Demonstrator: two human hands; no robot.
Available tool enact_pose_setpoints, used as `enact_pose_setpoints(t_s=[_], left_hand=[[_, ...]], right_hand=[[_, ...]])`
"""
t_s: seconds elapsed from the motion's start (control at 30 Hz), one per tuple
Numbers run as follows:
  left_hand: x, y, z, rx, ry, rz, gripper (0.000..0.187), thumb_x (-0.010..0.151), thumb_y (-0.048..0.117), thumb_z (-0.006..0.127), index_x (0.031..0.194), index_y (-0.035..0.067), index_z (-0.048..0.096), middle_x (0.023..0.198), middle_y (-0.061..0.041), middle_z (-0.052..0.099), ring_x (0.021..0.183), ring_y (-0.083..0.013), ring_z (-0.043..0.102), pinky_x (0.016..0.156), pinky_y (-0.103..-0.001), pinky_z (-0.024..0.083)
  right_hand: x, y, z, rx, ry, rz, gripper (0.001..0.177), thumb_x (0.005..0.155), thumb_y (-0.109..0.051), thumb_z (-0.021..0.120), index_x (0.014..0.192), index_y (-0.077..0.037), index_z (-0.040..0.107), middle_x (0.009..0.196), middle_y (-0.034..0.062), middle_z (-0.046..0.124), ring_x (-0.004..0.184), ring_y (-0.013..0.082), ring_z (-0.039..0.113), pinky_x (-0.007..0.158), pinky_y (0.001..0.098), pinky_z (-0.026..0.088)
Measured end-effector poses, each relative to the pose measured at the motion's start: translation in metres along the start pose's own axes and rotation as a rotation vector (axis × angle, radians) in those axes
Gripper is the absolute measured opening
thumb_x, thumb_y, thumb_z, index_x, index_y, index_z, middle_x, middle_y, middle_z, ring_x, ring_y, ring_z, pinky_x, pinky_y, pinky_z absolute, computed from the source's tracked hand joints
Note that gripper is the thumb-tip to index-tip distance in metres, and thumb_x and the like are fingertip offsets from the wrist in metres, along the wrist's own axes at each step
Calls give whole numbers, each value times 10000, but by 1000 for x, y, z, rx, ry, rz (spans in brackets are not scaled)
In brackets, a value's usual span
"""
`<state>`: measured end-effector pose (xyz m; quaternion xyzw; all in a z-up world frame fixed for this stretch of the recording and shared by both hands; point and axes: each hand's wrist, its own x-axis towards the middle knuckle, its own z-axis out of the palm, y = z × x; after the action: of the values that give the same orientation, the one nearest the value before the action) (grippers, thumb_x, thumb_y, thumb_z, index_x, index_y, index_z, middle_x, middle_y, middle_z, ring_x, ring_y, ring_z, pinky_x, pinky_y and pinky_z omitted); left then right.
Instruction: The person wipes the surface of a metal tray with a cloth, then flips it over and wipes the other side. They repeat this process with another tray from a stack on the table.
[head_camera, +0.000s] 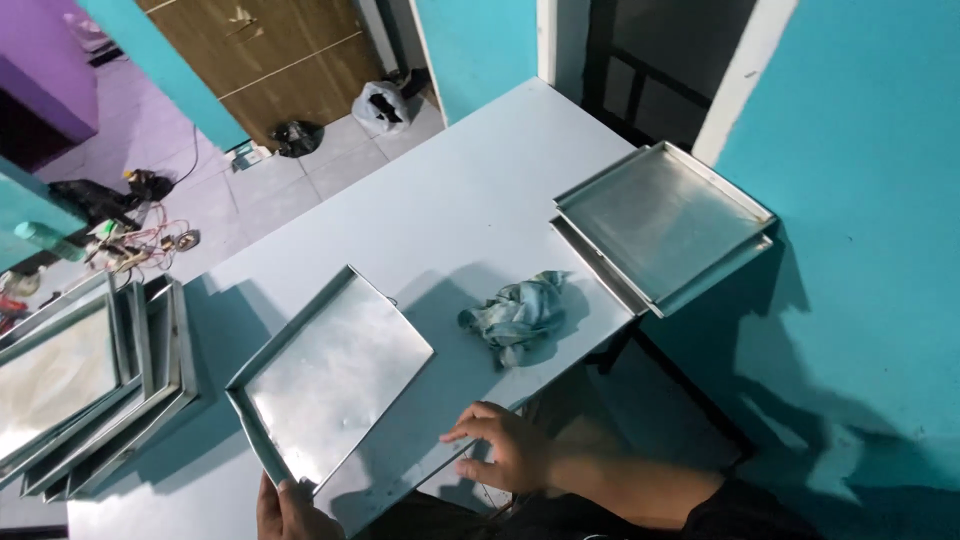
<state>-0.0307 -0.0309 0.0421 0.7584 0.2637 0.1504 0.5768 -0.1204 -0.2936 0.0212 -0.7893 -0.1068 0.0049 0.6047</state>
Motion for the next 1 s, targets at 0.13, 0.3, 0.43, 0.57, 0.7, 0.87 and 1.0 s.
enact_pose_setpoints(t_s=[0.13, 0.3, 0.43, 0.57, 0.7, 0.87, 1.0], left_hand=[[6, -28, 14, -215, -62, 87, 447, 1087, 206, 478, 1495, 58, 586, 853, -117, 606, 769, -196, 578, 779, -285, 487], [-20, 17, 11, -144, -231, 346, 398, 979, 120, 524, 1332, -5, 658, 1256, -167, 693, 1162, -238, 625, 964, -332, 506], [-4, -20, 32, -228, -341, 340, 420, 953, 41, 564, 1355, -61, 632, 1236, -179, 689, 1072, -215, 621, 915, -286, 481], [-16, 4, 41, -16, -611, 503, 478, 960, 163, 544, 1420, 39, 590, 1159, -138, 639, 1053, -225, 621, 928, -334, 492], [-34, 35, 38, 175, -695, 564, 722, 940, 548, 418, 1536, 146, 489, 934, -20, 631, 869, -152, 593, 698, -303, 521], [-13, -10, 42, 414, -541, 704, 681, 939, 532, 476, 1515, 168, 504, 995, -9, 666, 879, -161, 676, 838, -389, 468], [0, -40, 45, 651, -409, 850, 692, 925, 543, 549, 1515, 186, 484, 1024, -10, 680, 927, -226, 656, 880, -421, 446]], right_hand=[[0, 17, -19, 291, 12, 195, 771, 856, -485, 610, 1530, -150, 443, 1299, 114, 551, 1079, 222, 558, 941, 384, 538], [-12, -7, -69, 546, 255, 178, 774, 834, -643, 590, 1416, -132, 586, 1198, 118, 754, 1067, 287, 733, 963, 470, 560], [-32, 1, -85, 466, 327, 237, 615, 860, -399, 693, 1341, -23, 623, 1097, 142, 771, 948, 257, 754, 822, 352, 639], [-50, 25, -108, 307, 624, 148, 511, 897, -326, 653, 1313, -29, 663, 950, 96, 741, 767, 182, 648, 655, 297, 517], [-70, 62, -152, 112, 1072, 136, 389, 912, -265, 629, 1252, -87, 691, 949, 49, 693, 799, 160, 610, 649, 312, 455], [-88, 74, -214, 4, 1392, 101, 360, 977, -222, 611, 1316, -100, 632, 1050, 84, 664, 873, 205, 605, 611, 362, 467], [-84, 53, -231, 79, 1435, 143, 258, 1091, -191, 504, 1329, -128, 582, 1140, 70, 626, 829, 202, 547, 552, 346, 375]])
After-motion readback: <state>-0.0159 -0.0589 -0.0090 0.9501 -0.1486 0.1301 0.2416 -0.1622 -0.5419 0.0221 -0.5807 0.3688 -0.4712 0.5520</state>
